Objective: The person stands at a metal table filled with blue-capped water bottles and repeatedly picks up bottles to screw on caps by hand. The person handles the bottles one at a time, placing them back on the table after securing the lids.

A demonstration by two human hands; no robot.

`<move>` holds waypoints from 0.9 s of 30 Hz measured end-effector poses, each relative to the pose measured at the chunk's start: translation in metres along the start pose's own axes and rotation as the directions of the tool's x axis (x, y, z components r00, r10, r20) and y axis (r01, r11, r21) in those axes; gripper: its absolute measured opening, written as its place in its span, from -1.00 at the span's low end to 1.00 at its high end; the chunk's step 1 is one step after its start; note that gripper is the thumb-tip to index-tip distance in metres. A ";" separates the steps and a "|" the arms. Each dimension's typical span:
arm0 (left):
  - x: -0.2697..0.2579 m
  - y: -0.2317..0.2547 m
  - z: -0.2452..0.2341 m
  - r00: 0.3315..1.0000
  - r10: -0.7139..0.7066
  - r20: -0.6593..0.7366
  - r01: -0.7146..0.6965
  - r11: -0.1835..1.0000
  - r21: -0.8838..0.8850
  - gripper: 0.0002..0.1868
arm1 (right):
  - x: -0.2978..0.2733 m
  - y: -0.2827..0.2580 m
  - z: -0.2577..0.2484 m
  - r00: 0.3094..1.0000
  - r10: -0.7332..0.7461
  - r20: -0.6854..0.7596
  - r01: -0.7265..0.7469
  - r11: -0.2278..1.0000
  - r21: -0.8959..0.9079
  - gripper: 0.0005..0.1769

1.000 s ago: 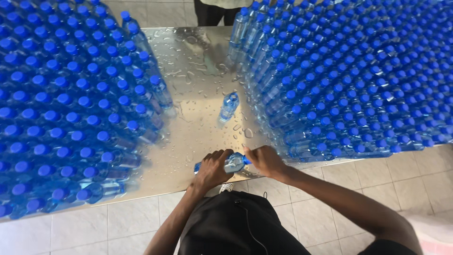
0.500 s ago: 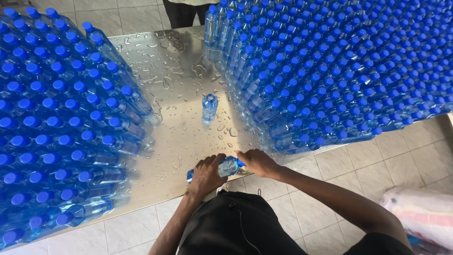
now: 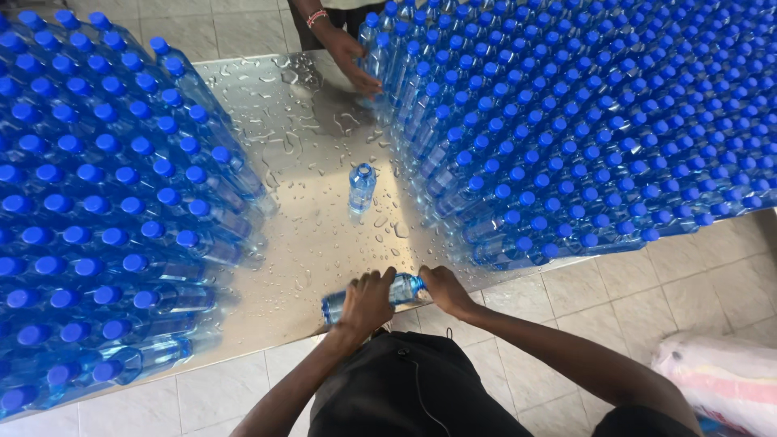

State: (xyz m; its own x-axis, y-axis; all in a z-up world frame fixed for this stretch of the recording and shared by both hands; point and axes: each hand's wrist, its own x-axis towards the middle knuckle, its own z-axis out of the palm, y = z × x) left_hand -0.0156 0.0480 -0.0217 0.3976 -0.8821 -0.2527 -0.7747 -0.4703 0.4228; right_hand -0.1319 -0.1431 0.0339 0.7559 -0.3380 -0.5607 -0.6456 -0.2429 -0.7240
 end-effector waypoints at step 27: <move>-0.037 -0.025 -0.032 0.874 -0.304 -0.378 -0.034 0.738 -0.674 -0.16 | -0.016 -0.094 -0.105 0.688 -0.672 -0.275 -0.124 0.264 -0.957 -0.60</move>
State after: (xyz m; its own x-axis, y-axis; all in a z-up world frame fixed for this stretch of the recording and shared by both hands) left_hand 0.0053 0.0913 0.0049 0.7692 -0.6386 -0.0211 -0.2542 -0.3361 0.9069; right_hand -0.0946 -0.2101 0.1533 0.9239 -0.3190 0.2114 -0.3682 -0.8918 0.2630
